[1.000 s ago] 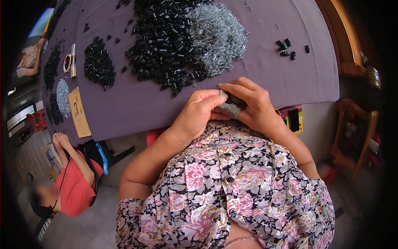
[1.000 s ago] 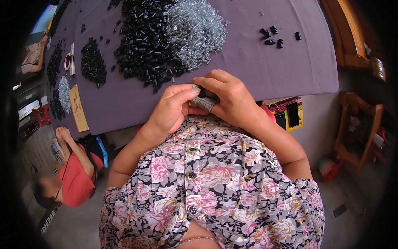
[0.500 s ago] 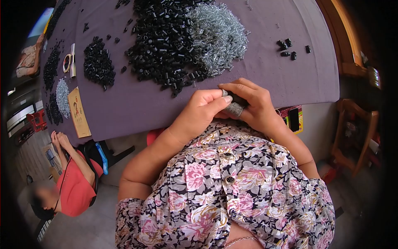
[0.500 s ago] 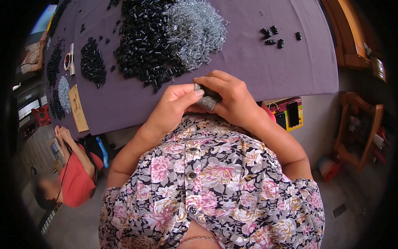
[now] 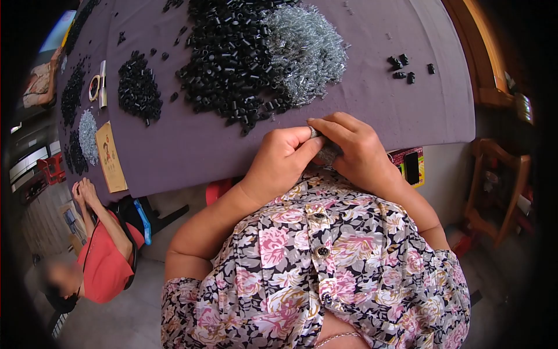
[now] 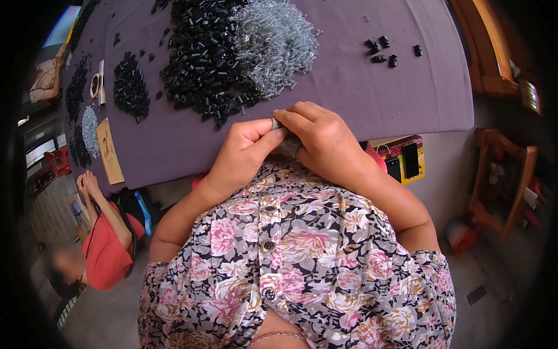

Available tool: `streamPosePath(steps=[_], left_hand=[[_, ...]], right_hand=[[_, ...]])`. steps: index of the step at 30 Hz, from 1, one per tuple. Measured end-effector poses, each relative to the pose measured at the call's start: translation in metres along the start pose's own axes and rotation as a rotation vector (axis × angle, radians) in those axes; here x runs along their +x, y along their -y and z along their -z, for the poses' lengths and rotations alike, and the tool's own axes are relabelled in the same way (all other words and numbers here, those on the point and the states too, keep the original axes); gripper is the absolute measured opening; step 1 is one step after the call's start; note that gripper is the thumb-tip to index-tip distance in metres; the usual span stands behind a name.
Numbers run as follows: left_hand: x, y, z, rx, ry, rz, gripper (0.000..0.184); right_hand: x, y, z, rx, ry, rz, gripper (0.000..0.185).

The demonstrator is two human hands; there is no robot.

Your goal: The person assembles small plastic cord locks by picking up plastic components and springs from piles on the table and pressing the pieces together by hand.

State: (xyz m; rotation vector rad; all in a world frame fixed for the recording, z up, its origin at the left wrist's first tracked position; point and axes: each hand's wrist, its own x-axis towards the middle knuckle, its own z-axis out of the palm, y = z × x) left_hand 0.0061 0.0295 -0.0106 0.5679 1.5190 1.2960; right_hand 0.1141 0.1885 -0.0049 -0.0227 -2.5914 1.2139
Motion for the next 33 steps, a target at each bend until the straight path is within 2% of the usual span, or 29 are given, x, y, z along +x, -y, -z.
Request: streamPosePath(steps=[6,12,15,18,21,24,27,33], left_hand=[[0.004,-0.005,0.002,0.261,0.022,0.044,0.024],[0.006,-0.003,-0.002,0.059,0.017,0.009,0.024],[0.006,-0.001,0.002,0.050,0.012,-0.006,0.024],[0.001,-0.008,0.001,0.038,0.061,0.034,0.025],[0.000,-0.013,0.004,0.085,0.097,0.061,0.024],[0.001,-0.012,0.008,-0.066,0.122,0.114,0.023],[0.002,-0.012,0.011,-0.167,0.118,0.126,0.020],[0.004,-0.011,0.011,-0.335,0.068,0.174,0.014]], right_hand=[[-0.002,0.002,0.000,-0.058,0.021,-0.009,0.050],[-0.002,0.002,0.010,-0.007,0.107,-0.098,0.052],[0.003,0.006,0.024,0.129,0.216,-0.164,0.057],[0.004,-0.007,0.029,0.279,0.260,-0.114,0.052],[0.006,-0.008,0.025,0.424,0.210,-0.209,0.040],[0.004,-0.012,0.020,0.434,0.054,-0.168,0.036],[0.006,-0.004,0.021,0.454,0.044,-0.295,0.030],[0.006,-0.001,0.022,0.348,0.032,-0.246,0.022]])
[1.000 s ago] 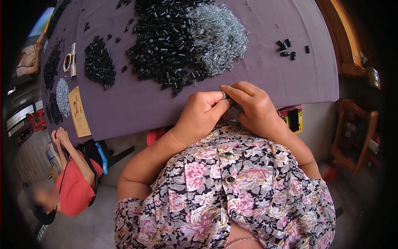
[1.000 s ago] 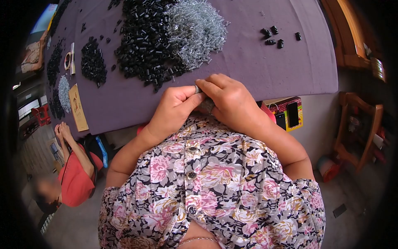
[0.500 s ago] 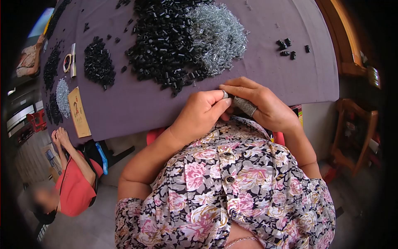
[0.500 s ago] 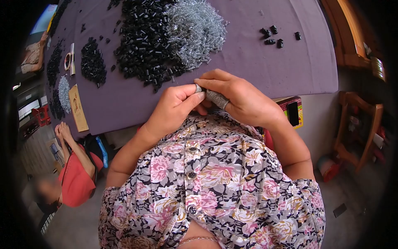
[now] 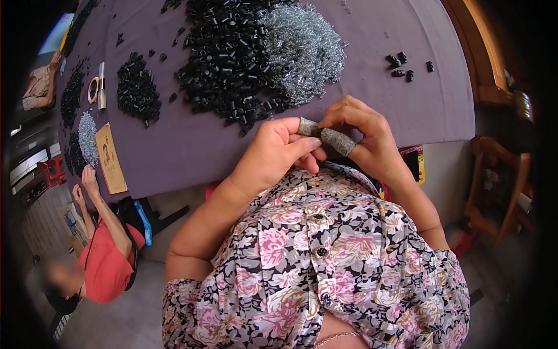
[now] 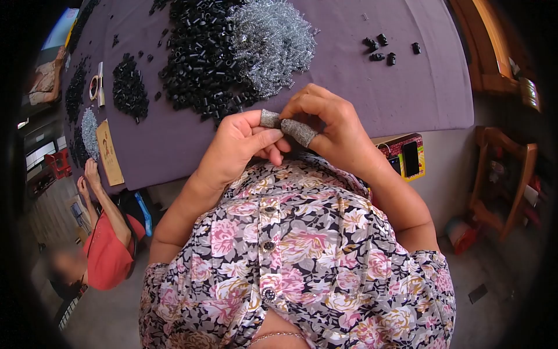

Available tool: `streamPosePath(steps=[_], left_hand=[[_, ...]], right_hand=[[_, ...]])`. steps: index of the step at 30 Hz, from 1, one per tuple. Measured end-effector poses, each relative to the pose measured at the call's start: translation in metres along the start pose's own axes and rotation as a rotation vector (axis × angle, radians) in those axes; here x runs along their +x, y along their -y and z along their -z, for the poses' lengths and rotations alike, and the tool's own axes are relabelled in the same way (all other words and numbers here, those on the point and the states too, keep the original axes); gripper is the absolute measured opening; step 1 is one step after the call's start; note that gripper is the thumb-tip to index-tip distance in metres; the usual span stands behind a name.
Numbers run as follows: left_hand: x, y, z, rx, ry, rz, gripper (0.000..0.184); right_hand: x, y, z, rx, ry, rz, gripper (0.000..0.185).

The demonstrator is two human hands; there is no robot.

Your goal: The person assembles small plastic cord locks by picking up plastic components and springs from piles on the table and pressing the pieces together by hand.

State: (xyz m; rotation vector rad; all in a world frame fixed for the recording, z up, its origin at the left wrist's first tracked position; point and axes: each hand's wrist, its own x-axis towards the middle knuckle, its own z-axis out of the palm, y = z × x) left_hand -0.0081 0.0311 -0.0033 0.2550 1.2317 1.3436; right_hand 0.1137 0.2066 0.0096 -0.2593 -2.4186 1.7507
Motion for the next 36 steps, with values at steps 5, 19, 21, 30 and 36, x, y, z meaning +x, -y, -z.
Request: streamPosePath(steps=[5,19,21,30,36], left_hand=[[-0.006,-0.001,-0.007,0.082,-0.071,-0.085,0.015],[-0.006,0.016,-0.009,0.069,-0.095,-0.080,0.019],[-0.006,0.016,-0.009,0.055,-0.098,-0.063,0.019],[-0.006,0.019,-0.011,0.100,-0.103,-0.151,0.018],[-0.006,0.018,-0.012,0.182,-0.103,-0.206,0.018]], right_hand=[[0.001,0.005,0.003,-0.032,0.008,-0.004,0.019],[-0.003,-0.004,0.001,-0.117,0.076,0.011,0.022],[-0.002,0.001,0.004,-0.201,0.100,0.046,0.028],[0.000,0.003,0.008,-0.214,0.133,0.006,0.028],[0.001,-0.003,0.009,-0.188,0.121,0.029,0.019]])
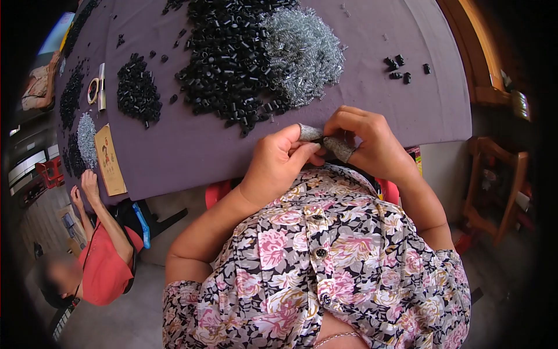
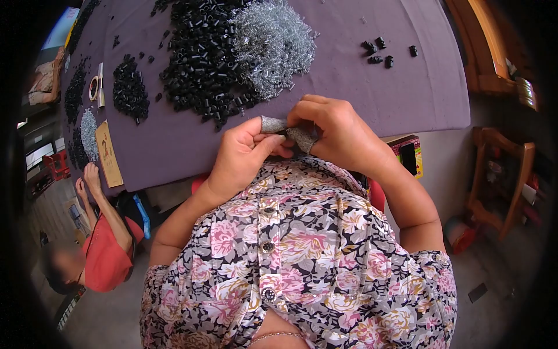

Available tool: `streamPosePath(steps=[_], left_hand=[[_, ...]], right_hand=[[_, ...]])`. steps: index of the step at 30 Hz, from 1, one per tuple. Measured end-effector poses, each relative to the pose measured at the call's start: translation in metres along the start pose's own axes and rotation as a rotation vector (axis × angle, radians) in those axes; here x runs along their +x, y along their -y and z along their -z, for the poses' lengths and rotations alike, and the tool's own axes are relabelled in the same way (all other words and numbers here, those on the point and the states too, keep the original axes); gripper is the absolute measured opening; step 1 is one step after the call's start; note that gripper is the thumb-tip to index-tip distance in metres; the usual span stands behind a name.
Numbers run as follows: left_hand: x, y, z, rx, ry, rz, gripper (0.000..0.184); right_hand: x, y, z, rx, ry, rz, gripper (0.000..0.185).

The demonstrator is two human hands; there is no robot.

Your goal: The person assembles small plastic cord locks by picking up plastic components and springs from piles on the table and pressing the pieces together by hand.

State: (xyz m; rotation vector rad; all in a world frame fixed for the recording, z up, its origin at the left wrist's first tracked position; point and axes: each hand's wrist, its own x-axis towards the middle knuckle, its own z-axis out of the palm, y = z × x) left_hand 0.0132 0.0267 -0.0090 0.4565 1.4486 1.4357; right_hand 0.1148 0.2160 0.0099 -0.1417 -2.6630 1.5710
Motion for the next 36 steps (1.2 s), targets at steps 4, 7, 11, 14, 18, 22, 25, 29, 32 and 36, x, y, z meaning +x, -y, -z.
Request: streamPosePath(steps=[4,7,11,14,18,22,25,29,32,36], left_hand=[[-0.001,0.001,0.000,0.015,-0.003,-0.017,0.018],[0.000,0.004,-0.002,0.016,-0.026,-0.040,0.017],[0.006,0.010,-0.006,0.002,-0.073,-0.083,0.017],[0.011,0.010,-0.009,-0.042,-0.105,-0.124,0.014],[0.013,0.006,-0.008,-0.126,-0.103,-0.087,0.013],[0.014,0.003,-0.002,-0.243,-0.077,-0.045,0.019],[0.013,0.002,-0.002,-0.345,-0.075,-0.012,0.019],[0.014,0.001,-0.006,-0.472,-0.070,0.028,0.018],[0.014,0.003,-0.010,-0.513,-0.063,0.020,0.018],[0.015,0.005,-0.009,-0.469,-0.050,0.012,0.020]], right_hand=[[0.001,0.004,0.002,0.007,0.019,-0.034,0.019],[0.002,0.008,-0.001,-0.018,-0.007,-0.040,0.021],[0.005,0.008,-0.011,-0.079,-0.108,-0.043,0.024],[0.007,0.008,-0.010,-0.073,-0.136,-0.048,0.022],[0.006,0.010,-0.008,0.051,-0.141,-0.113,0.023],[0.008,0.013,-0.010,0.049,-0.159,-0.086,0.027],[0.005,0.017,-0.014,-0.008,-0.180,-0.041,0.031],[0.006,0.014,-0.023,-0.168,-0.273,0.056,0.034],[0.009,0.005,-0.031,-0.242,-0.335,0.121,0.033],[0.011,0.000,-0.032,-0.244,-0.346,0.170,0.030]])
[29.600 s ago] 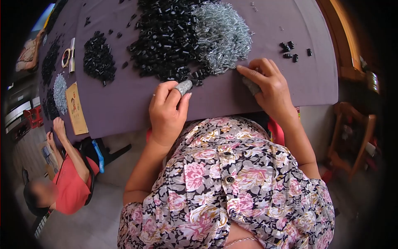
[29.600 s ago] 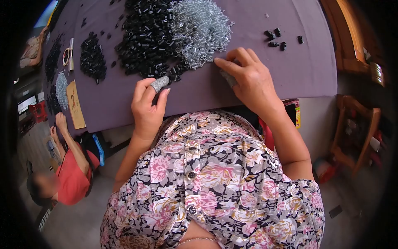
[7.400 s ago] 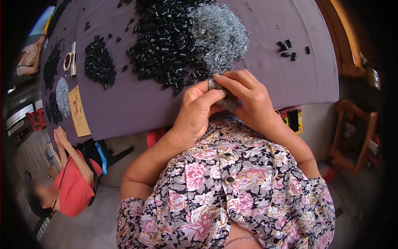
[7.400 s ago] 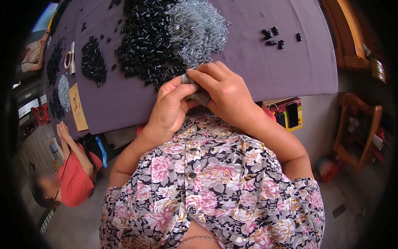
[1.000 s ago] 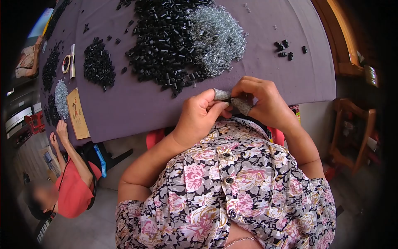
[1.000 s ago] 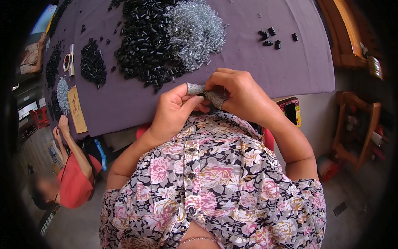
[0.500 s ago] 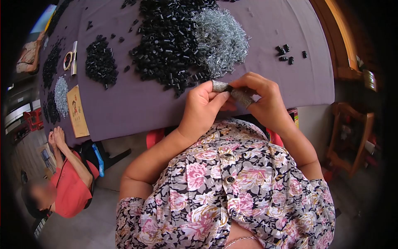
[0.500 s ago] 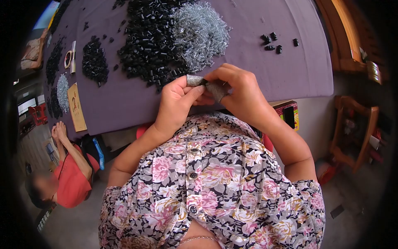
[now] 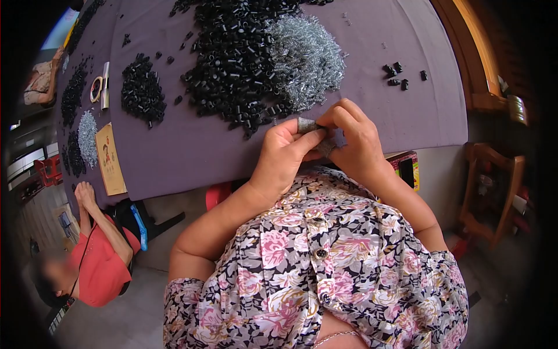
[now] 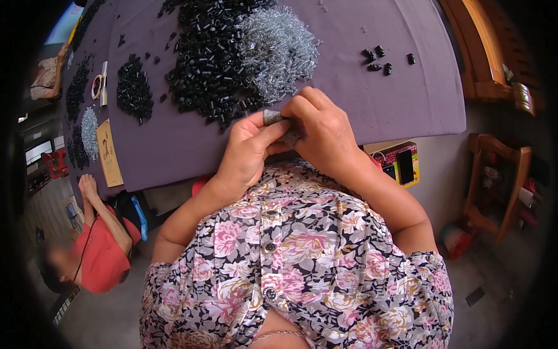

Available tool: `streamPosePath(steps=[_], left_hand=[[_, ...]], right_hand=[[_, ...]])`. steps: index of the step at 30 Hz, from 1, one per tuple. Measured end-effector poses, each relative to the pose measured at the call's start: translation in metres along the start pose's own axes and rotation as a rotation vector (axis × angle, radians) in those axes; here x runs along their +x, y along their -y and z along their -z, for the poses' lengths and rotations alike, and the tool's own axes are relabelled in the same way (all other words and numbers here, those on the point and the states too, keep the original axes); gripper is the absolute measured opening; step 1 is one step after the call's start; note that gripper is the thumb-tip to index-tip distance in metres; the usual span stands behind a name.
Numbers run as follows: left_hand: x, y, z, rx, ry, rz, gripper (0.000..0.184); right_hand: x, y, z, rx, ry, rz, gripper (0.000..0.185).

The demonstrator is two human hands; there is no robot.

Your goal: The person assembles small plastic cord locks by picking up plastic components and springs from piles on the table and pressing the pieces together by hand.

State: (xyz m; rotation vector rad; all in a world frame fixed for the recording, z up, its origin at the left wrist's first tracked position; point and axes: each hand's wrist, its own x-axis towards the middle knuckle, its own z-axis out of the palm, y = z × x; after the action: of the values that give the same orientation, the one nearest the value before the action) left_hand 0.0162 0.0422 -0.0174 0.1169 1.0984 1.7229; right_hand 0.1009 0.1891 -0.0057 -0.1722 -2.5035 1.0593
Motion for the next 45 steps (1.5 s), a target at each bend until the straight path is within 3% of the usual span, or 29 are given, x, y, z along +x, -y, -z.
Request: streamPosePath(steps=[9,15,18,20,25,28,32,35,38,45], left_hand=[[0.001,0.004,0.008,0.059,0.071,0.080,0.023],[-0.003,0.000,0.006,0.180,0.069,0.091,0.027],[-0.018,-0.011,0.009,0.374,0.005,0.018,0.030],[-0.030,-0.014,0.024,0.441,-0.068,-0.172,0.033],[-0.040,-0.026,0.062,0.841,-0.501,-0.498,0.021],[-0.044,-0.029,0.071,1.230,-0.500,-0.604,0.023],[-0.040,-0.022,0.073,1.491,-0.483,-0.692,0.025],[-0.035,-0.020,0.068,1.523,-0.457,-0.728,0.022],[-0.032,-0.021,0.065,1.540,-0.407,-0.754,0.020],[-0.041,-0.018,0.065,1.517,-0.386,-0.738,0.020]], right_hand=[[-0.003,-0.002,0.004,0.051,0.031,0.033,0.025],[-0.004,-0.003,0.005,0.099,0.072,-0.069,0.025],[0.004,-0.009,0.025,0.043,0.110,-0.186,0.026],[0.008,-0.023,0.036,-0.071,0.019,-0.190,0.025],[0.013,-0.071,0.059,-0.328,-0.130,-0.227,0.032],[0.016,-0.086,0.069,-0.324,-0.170,-0.301,0.038],[0.018,-0.077,0.074,-0.435,-0.205,-0.314,0.037],[0.013,-0.053,0.052,-0.275,-0.173,-0.196,0.031],[0.011,-0.026,0.022,-0.123,0.038,0.033,0.023],[0.014,-0.023,0.011,-0.209,0.086,-0.011,0.031]])
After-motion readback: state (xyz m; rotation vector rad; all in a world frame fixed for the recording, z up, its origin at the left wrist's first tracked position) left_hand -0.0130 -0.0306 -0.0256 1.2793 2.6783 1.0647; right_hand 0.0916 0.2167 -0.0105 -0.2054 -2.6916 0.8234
